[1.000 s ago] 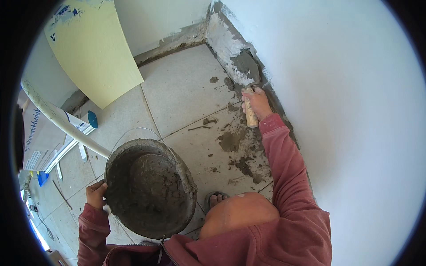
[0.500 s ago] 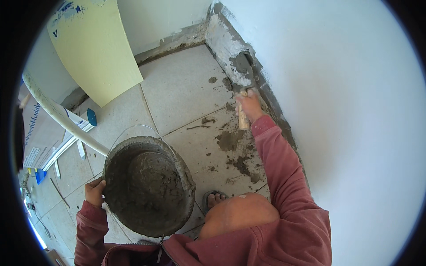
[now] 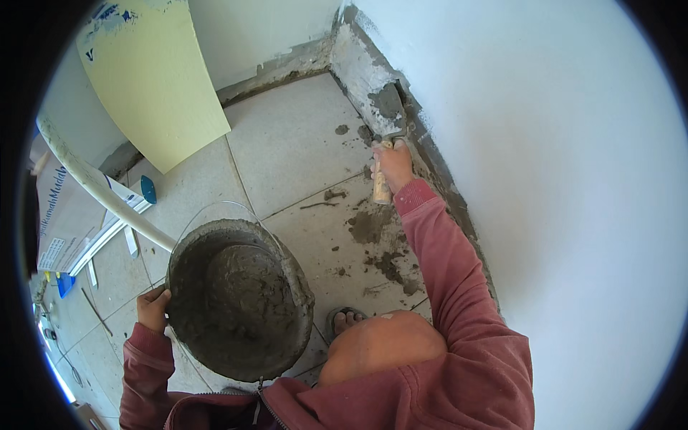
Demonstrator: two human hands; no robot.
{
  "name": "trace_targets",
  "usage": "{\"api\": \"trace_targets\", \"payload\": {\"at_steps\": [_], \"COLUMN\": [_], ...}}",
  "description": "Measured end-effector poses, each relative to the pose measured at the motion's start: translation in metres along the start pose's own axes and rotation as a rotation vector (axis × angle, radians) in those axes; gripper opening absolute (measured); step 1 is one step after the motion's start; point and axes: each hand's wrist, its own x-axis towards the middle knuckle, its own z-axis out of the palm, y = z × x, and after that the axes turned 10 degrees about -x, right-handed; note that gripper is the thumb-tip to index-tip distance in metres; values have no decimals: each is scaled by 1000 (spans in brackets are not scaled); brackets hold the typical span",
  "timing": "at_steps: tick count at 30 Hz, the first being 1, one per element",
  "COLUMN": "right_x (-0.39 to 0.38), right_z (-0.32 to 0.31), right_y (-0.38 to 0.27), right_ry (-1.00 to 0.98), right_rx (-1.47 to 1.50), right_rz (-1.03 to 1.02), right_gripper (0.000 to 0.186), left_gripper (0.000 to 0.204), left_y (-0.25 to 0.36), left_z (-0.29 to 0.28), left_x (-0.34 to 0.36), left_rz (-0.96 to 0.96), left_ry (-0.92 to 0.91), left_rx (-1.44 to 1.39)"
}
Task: Apply mortar to the base of a wall using a trowel.
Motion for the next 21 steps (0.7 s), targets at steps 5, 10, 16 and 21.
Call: {"api": "trace_targets", "payload": {"at_steps": [5, 10, 16, 21], "right_x": [-67, -95, -148, -164], "right_z": [-5, -33, -24, 22], "right_y": [20, 40, -40, -58], "right_ry": [121, -244, -423, -607], "right_rx": [92, -358, -934, -1224], "right_rz": [-164, -133, -988, -1318], "right_gripper": [12, 15, 14, 28], "left_gripper": [27, 28, 39, 44], "left_y": [-1, 16, 65, 75], "left_z": [1, 1, 32, 47], "left_x": [1, -13, -30, -41], "left_rz": [-6, 6, -89, -12], "left_ry": [7, -22, -149, -183], "left_rx": [-11, 20, -146, -120]}}
